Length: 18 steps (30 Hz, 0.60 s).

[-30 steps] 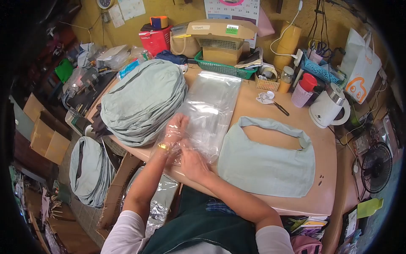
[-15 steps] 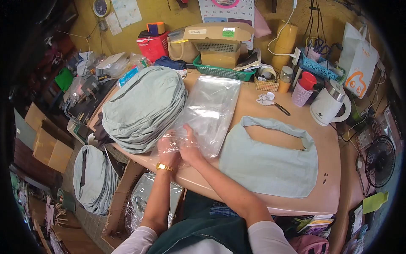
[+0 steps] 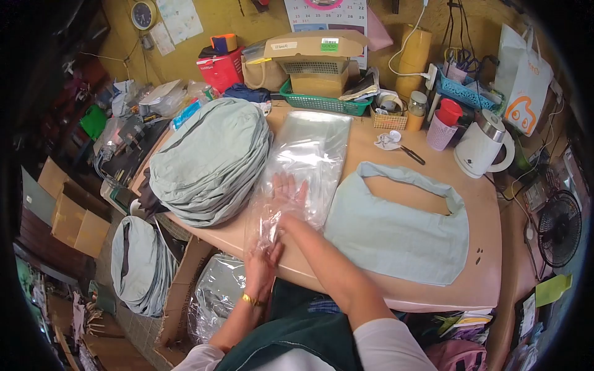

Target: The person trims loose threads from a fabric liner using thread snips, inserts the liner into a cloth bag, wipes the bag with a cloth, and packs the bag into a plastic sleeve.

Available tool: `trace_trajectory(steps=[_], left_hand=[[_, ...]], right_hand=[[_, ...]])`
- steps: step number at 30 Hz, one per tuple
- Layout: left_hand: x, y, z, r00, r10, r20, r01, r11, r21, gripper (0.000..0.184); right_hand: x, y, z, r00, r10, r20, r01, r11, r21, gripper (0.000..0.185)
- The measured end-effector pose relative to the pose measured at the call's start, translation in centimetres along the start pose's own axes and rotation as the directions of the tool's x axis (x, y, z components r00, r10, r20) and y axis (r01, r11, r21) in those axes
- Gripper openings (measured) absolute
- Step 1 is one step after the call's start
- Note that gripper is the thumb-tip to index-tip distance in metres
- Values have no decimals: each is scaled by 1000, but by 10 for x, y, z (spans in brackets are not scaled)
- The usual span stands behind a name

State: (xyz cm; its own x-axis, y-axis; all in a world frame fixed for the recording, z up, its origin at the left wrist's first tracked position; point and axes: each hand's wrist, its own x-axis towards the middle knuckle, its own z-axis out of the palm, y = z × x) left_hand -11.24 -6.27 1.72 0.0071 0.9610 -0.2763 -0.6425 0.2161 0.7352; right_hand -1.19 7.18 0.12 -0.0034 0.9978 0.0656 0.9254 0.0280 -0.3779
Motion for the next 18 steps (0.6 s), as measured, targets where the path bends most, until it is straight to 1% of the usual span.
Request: trace_trajectory(steps=[1,2,3,5,6,7,9,10,11,12,13,14,15,16,17,18], left_hand=[[-15,2,5,999,-19,-34,19,1000,-17,38],[-17,2,1,999,-21,-35,20,1000,-12,38],[-13,2,-6,998,-36,-55,33,999,-41,38],[0,-1,-21,996,-55,-73,50,996,-75,38],[10,-2,-33,995,-79,-61,74,994,-79,38],[14,2,-35,994,-101,-49,97,992,-84,39],[11,3,-37,995,-96,-39,93,993,-77,39],[5,6,-37,999,-42,27,39,993,109,39],[-2,11,-37,995,-4,102,-25,958,286,39],[-14,23,-31,991,28,134,-86,891,446,38],[-24,33,-36,991,22,129,-78,891,448,38],[-33,46,-45,973,130,190,-223,743,631,39],[-43,63,-52,935,219,278,-354,539,764,41],[-62,88,-51,915,275,296,-396,466,791,41],[-84,117,-52,891,327,314,-430,388,815,42],[-102,135,-65,857,466,220,-439,437,785,38]], right_hand=[[3,-1,-11,997,33,65,-34,999,19,87],[0,-7,-18,992,68,106,-64,997,-34,89],[-9,-16,-26,992,72,104,-70,997,-29,89],[-31,-29,-35,985,-25,173,40,996,-83,87],[-49,-27,-28,972,-194,135,203,978,-55,84],[-60,-30,-26,972,-191,137,200,978,-55,84],[-78,-34,-27,927,-194,320,227,972,-68,80],[-85,-33,-58,886,-214,411,291,948,-132,78],[-81,-29,-68,884,-209,417,286,950,-128,78],[-77,-26,-76,905,-169,390,247,956,-158,74],[-72,-23,-82,924,-130,361,208,961,-185,71],[-61,-17,-72,923,-126,365,202,963,-178,71],[-43,-7,-49,935,-56,350,107,986,-130,69],[-31,-2,-39,941,15,339,14,996,-85,67],[-31,-5,-46,940,17,342,12,997,-82,67],[-33,-11,-58,916,61,397,-30,996,-85,69]])
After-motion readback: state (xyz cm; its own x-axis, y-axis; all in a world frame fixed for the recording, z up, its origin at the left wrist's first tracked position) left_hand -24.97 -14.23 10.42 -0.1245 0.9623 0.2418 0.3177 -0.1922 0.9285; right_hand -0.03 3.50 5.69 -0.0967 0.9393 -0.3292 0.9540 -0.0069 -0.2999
